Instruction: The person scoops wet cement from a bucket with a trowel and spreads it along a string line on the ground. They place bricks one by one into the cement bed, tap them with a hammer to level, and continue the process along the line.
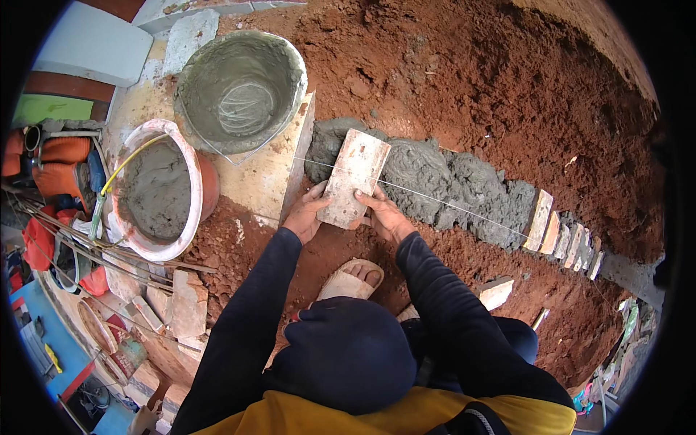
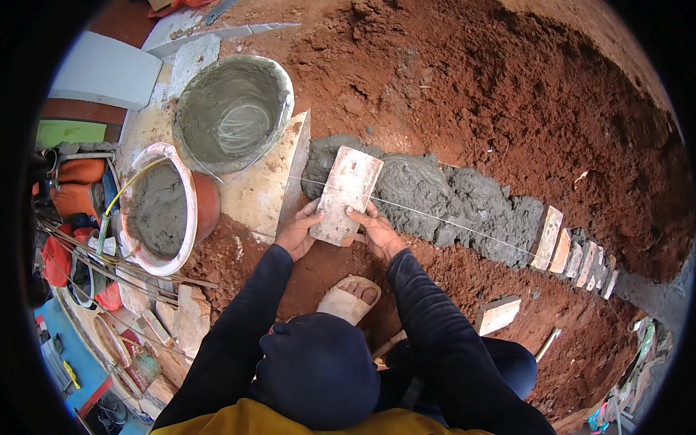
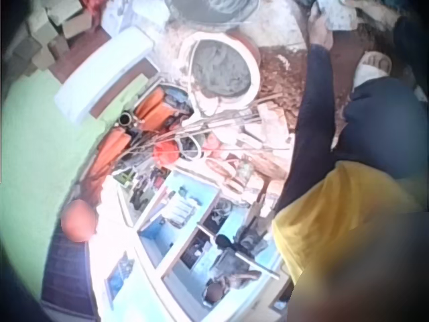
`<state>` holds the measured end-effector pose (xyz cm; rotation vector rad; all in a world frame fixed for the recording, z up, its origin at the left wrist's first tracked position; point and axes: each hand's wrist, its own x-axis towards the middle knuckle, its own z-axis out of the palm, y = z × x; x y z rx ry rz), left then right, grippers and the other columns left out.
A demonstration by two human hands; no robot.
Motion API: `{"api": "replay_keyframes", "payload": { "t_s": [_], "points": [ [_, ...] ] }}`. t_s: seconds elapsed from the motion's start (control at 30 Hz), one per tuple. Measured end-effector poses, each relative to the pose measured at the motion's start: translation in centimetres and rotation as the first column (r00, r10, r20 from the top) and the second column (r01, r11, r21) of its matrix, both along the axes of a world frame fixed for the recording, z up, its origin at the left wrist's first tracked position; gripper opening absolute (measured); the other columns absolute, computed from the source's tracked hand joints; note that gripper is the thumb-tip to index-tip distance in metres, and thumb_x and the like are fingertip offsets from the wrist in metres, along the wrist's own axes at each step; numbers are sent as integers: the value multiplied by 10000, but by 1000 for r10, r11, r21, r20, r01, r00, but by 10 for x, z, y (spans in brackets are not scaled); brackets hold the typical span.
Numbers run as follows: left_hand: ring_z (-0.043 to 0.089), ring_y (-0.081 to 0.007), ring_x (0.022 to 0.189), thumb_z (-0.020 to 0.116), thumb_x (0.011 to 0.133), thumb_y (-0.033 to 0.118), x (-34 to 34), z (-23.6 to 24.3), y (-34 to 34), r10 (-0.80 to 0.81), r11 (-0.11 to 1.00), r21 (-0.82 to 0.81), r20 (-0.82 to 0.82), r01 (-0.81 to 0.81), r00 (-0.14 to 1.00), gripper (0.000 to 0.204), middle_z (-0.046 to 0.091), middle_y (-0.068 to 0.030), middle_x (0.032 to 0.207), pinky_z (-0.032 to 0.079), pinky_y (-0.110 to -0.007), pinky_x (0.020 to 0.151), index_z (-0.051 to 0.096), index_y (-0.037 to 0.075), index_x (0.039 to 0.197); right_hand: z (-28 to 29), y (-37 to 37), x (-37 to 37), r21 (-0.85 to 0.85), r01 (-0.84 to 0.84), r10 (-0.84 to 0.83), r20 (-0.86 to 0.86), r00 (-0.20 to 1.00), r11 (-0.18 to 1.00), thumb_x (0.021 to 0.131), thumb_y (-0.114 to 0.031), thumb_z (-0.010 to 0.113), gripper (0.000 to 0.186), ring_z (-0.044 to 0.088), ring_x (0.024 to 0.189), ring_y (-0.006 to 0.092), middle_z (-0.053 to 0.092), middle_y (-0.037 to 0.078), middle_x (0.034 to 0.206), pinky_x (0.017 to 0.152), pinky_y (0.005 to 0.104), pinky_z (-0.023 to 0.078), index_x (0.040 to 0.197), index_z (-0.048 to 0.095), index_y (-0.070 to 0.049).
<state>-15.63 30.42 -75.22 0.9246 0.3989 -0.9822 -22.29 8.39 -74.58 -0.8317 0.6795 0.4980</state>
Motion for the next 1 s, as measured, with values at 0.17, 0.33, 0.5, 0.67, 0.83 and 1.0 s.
{"api": "replay_keyframes", "payload": {
  "t_s": [0.17, 0.33, 0.5, 0.67, 0.83, 1.0],
  "points": [
    [589, -237, 1339, 598, 1054, 96, 34, -4, -14, 122, 991, -67, 27, -120, 992, 541, 593, -122, 1470, 492, -398, 1131, 433, 7, 1561, 5, 27, 2, 62, 43, -34, -137, 990, 997, 994, -241, 749, 550, 632, 1235, 248, 596, 75, 1385, 1007, 443, 587, 1462, 480, -137],
    [595, -234, 1329, 598, 1055, 94, 54, -2, -10, 122, 992, -34, 83, -119, 989, 478, 597, -126, 1459, 484, -377, 1134, 480, 1, 1509, -1, 44, 12, 138, 221, -219, -31, 975, 966, 1024, -134, 689, 372, 666, 1221, 273, 642, 94, 1323, 1011, 417, 603, 1358, 527, -107],
    [597, -207, 1266, 658, 1032, 112, 21, 0, 3, 313, 948, 61, 14, -313, 950, 408, 633, -67, 1358, 491, -385, 1096, 553, 64, 1424, -15, 62, 23, 242, 305, -296, -73, 952, 921, 1027, -125, 686, 257, 679, 1204, 268, 655, 96, 1295, 1011, 405, 602, 1249, 555, -113],
    [586, -207, 1287, 677, 1034, 143, -1, -12, 10, 339, 934, 126, -12, -335, 941, 330, 632, -61, 1351, 478, -402, 1111, 583, 99, 1347, -19, 78, 26, 148, 286, -274, -98, 957, 947, 1027, -167, 702, 268, 693, 1161, 263, 662, 88, 1250, 971, 396, 625, 1251, 564, -113],
    [570, -235, 1348, 623, 1073, 153, 4, -27, 9, 319, 942, 91, 40, -321, 947, 362, 612, -87, 1405, 450, -433, 1168, 537, 72, 1415, 28, 56, 36, -275, -243, 181, -231, 956, 930, 1005, -302, 734, 292, 724, 906, 195, 732, 67, 1062, 793, 353, 638, 1184, 658, -83],
    [537, -259, 1403, 615, 1080, 179, 1, -28, 9, 283, 950, 119, 66, -289, 957, 428, 570, -109, 1480, 414, -449, 1214, 490, 41, 1466, 70, -1, 78, -894, -199, 425, -11, 905, 401, 1013, -299, 686, 401, 757, 976, 271, 771, 196, 1113, 895, 392, 608, 1296, 702, -15]
  ]
}}
